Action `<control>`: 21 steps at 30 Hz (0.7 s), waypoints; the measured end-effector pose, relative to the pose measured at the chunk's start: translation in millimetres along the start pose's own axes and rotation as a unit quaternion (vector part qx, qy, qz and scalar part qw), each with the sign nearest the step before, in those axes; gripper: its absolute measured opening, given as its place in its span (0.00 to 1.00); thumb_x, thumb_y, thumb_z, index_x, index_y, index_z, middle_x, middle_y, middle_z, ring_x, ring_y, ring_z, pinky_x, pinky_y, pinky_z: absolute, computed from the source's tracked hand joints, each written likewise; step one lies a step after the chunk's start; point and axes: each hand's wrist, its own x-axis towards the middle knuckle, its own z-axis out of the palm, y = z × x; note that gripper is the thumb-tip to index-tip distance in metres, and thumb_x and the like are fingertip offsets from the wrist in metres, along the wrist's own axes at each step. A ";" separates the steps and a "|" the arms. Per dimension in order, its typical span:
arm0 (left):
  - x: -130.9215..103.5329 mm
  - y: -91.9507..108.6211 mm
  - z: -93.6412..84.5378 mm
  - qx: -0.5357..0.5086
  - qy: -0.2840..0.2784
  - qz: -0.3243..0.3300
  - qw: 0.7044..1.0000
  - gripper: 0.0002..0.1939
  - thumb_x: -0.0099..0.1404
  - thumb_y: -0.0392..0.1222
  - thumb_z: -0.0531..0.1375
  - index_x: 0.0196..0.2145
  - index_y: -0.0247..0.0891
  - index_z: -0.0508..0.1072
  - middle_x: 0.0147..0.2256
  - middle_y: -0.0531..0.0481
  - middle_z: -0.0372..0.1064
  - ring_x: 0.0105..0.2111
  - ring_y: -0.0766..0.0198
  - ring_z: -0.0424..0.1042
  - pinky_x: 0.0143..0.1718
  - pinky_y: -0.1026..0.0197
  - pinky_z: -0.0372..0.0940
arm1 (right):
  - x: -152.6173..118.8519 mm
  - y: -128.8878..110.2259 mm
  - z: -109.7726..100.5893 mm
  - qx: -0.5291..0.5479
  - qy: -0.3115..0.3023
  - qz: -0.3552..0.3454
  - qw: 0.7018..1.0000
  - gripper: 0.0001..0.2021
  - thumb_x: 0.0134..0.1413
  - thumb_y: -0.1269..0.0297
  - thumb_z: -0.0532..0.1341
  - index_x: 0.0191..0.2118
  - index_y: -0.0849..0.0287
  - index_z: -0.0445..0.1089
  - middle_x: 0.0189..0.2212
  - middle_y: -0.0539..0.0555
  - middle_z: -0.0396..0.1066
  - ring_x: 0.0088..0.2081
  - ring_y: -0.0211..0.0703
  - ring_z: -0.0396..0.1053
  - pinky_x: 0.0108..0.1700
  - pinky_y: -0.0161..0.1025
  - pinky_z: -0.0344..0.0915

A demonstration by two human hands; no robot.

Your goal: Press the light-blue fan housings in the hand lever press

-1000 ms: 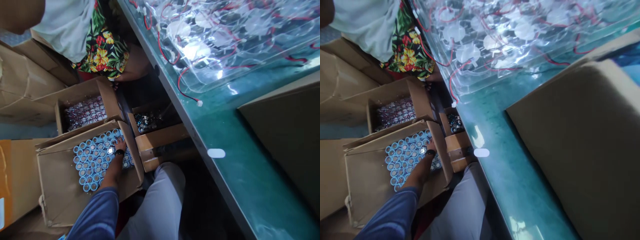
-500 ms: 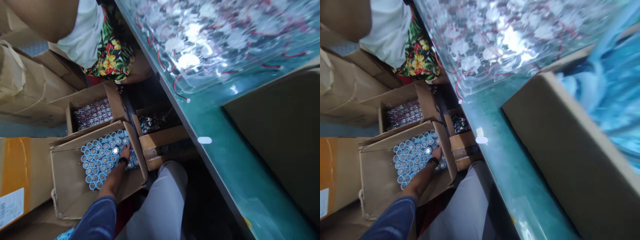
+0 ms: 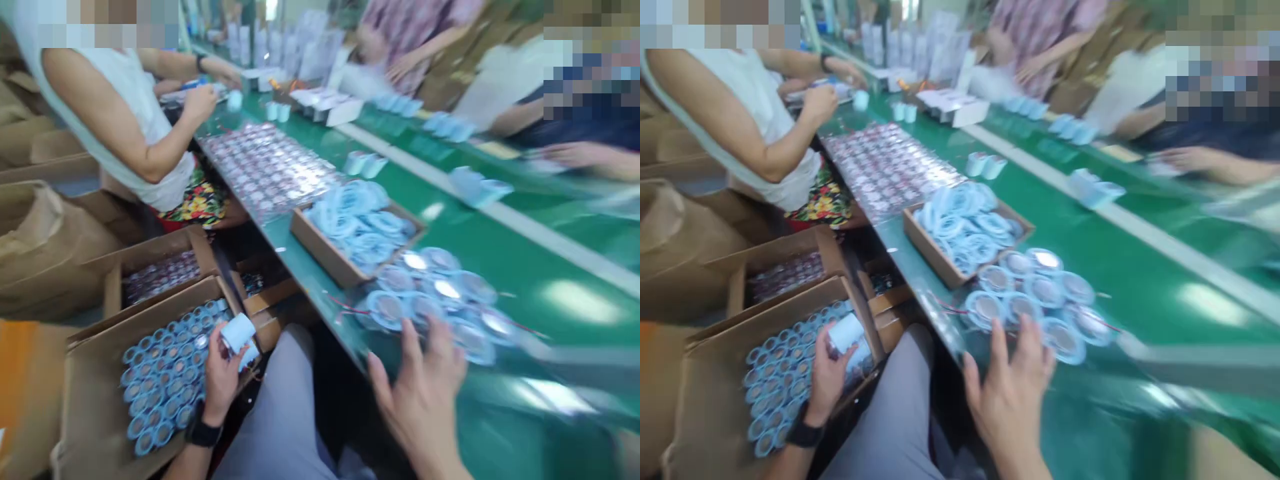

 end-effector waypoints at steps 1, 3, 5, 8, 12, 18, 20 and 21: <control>-0.6 34.8 4.9 -0.021 -0.026 0.041 0.999 0.28 0.59 0.50 0.64 0.55 0.45 0.64 0.47 0.46 0.72 0.43 0.54 0.75 0.43 0.55 0.72 | 1.2 0.3 -4.7 0.034 0.034 0.024 0.999 0.34 0.65 0.56 0.52 0.72 0.57 0.41 0.69 0.66 0.41 0.70 0.63 0.42 0.65 0.72 0.45; -6.1 107.3 17.6 -0.022 -0.118 0.145 0.982 0.27 0.58 0.46 0.65 0.55 0.48 0.65 0.48 0.47 0.71 0.44 0.54 0.75 0.44 0.54 0.72 | 3.8 4.8 -16.1 0.119 0.132 0.108 0.978 0.35 0.65 0.58 0.50 0.71 0.61 0.34 0.67 0.69 0.44 0.70 0.57 0.44 0.66 0.67 0.47; -20.0 175.5 34.0 0.013 -0.245 0.265 0.932 0.27 0.60 0.40 0.63 0.57 0.53 0.66 0.46 0.48 0.72 0.44 0.55 0.75 0.45 0.56 0.71 | 5.6 12.6 -31.7 0.202 0.221 0.217 0.929 0.36 0.64 0.57 0.47 0.70 0.64 0.29 0.66 0.70 0.44 0.70 0.53 0.45 0.68 0.63 0.46; -51.7 251.4 67.2 0.123 -0.375 0.385 0.834 0.27 0.60 0.34 0.63 0.55 0.53 0.68 0.40 0.47 0.71 0.36 0.55 0.76 0.37 0.58 0.70 | 0.6 24.9 -59.1 0.268 0.283 0.327 0.861 0.37 0.63 0.53 0.46 0.69 0.67 0.31 0.64 0.71 0.47 0.69 0.54 0.47 0.68 0.63 0.45; -81.2 293.7 116.3 0.264 -0.375 0.435 0.775 0.17 0.63 0.32 0.61 0.48 0.45 0.74 0.38 0.39 0.71 0.36 0.47 0.76 0.33 0.54 0.69 | -21.6 40.9 -77.6 0.265 0.273 0.365 0.850 0.36 0.63 0.48 0.48 0.69 0.65 0.43 0.64 0.67 0.50 0.67 0.57 0.50 0.67 0.63 0.45; -79.9 299.3 128.0 0.261 -0.282 0.542 0.748 0.16 0.67 0.32 0.54 0.51 0.38 0.71 0.43 0.37 0.72 0.45 0.45 0.73 0.44 0.44 0.70 | -46.9 52.2 -54.8 0.259 0.188 0.351 0.880 0.37 0.62 0.44 0.51 0.69 0.63 0.47 0.65 0.65 0.50 0.66 0.58 0.50 0.68 0.62 0.46; -82.3 284.3 110.0 0.187 -0.253 0.564 0.763 0.16 0.68 0.34 0.55 0.52 0.38 0.70 0.45 0.39 0.71 0.48 0.48 0.71 0.49 0.45 0.68 | -50.4 48.3 -47.6 0.216 0.162 0.308 0.912 0.41 0.61 0.41 0.52 0.69 0.66 0.47 0.65 0.67 0.50 0.66 0.61 0.49 0.68 0.64 0.45; -86.0 271.0 99.0 0.134 -0.246 0.566 0.775 0.15 0.69 0.35 0.55 0.52 0.38 0.70 0.46 0.40 0.71 0.48 0.51 0.71 0.50 0.47 0.67 | -51.3 45.3 -45.4 0.186 0.150 0.279 0.930 0.44 0.60 0.39 0.52 0.70 0.69 0.47 0.65 0.69 0.49 0.66 0.64 0.48 0.67 0.65 0.44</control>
